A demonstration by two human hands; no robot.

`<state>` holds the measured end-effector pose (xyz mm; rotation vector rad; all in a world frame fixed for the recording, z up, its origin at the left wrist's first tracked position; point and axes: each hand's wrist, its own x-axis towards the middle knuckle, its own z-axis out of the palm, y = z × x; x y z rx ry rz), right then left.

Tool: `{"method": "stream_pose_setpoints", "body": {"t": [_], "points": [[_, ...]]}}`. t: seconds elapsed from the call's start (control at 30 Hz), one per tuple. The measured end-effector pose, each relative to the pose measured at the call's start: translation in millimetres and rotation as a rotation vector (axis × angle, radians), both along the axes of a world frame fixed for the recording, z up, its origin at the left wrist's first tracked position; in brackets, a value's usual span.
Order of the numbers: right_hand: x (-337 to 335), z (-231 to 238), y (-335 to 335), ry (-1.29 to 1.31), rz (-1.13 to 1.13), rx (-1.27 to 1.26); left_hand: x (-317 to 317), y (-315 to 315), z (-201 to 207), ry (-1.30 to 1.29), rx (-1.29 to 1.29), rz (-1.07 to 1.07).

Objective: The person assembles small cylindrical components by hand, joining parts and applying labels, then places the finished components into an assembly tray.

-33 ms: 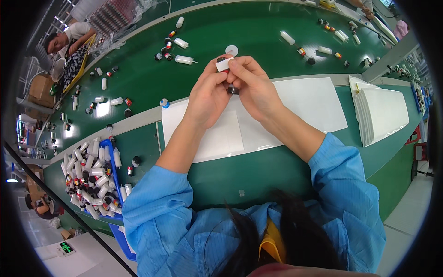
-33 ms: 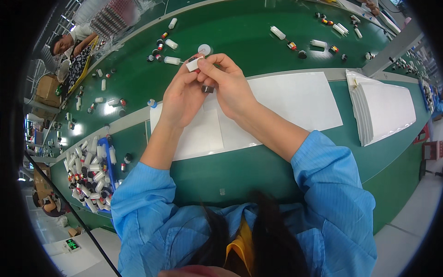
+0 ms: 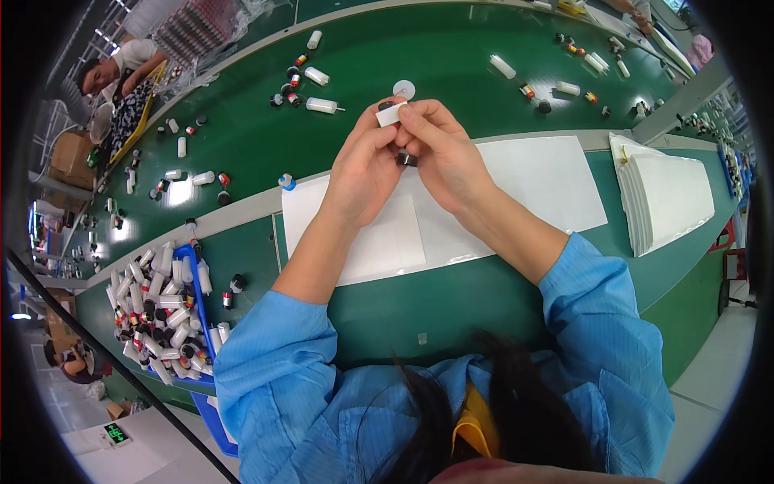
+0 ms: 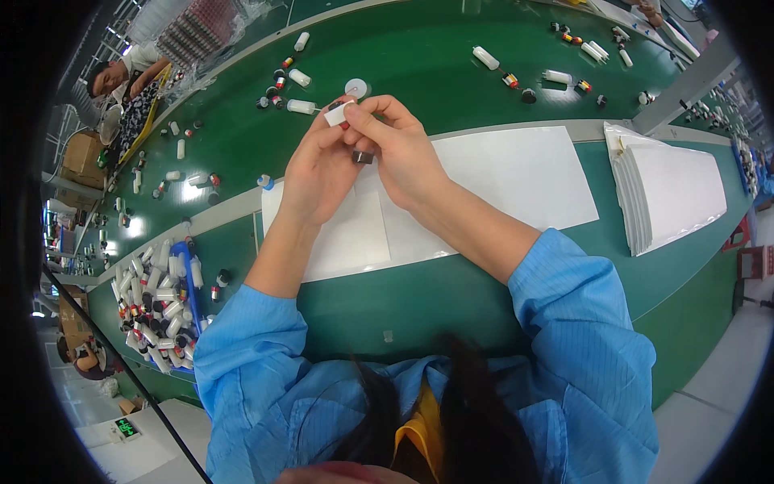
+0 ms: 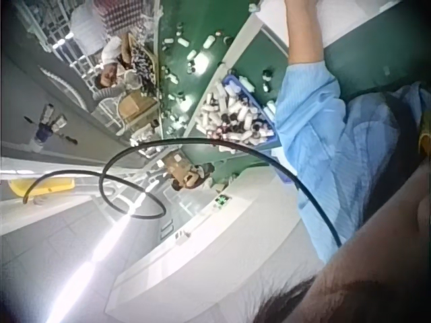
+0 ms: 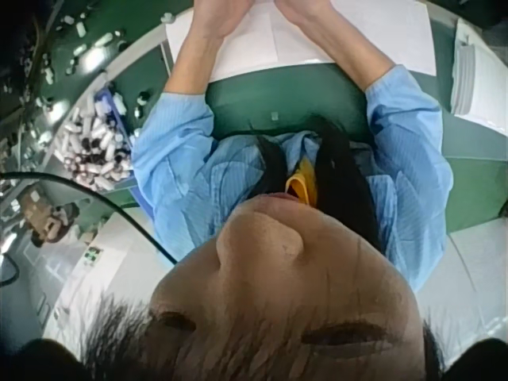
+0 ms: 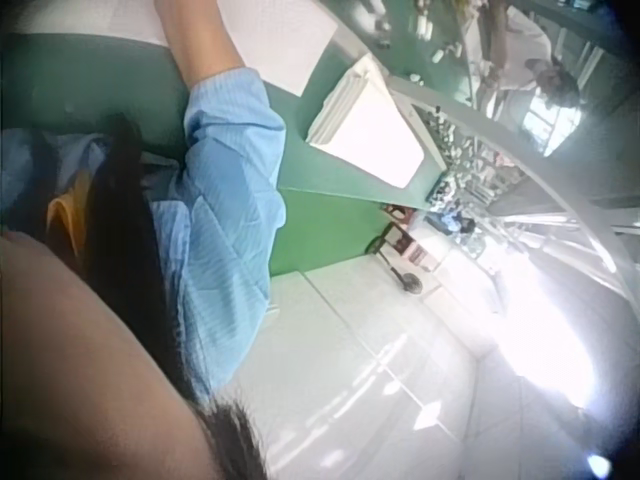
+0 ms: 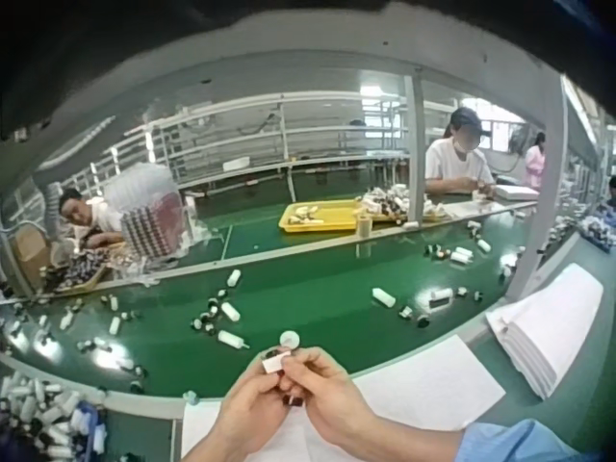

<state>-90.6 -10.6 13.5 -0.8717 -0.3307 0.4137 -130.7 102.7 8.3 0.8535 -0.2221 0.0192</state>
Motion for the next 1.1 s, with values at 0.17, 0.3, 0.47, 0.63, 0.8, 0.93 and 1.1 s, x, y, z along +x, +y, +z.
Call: {"method": "stream_pose_setpoints", "body": {"t": [0.17,0.3,0.47,0.63,0.8,0.93,1.1], "points": [[2,-5,3,0.058,0.048,0.026,2,-5,-8,-0.036,0.045,0.09],[8,-4,-3,0.066,0.135,-0.043,1,-6,-8,-0.052,0.058,0.098],[17,16,-12,-0.118,0.116,-0.304,7,15,-21,-0.124,-0.095,-0.166],[9,32,-23,-0.548,0.054,-0.5,1,17,-5,-0.066,-0.017,-0.36],[24,26,-31,-0.793,-0.085,-0.614,2,10,9,0.117,0.382,-0.137],[66,37,-45,-0.586,-0.071,-0.78,50,66,7,-0.242,1.416,0.565],[123,19,-91,-0.746,-0.377,-1.457,102,117,-15,-0.606,2.17,0.723]]}}
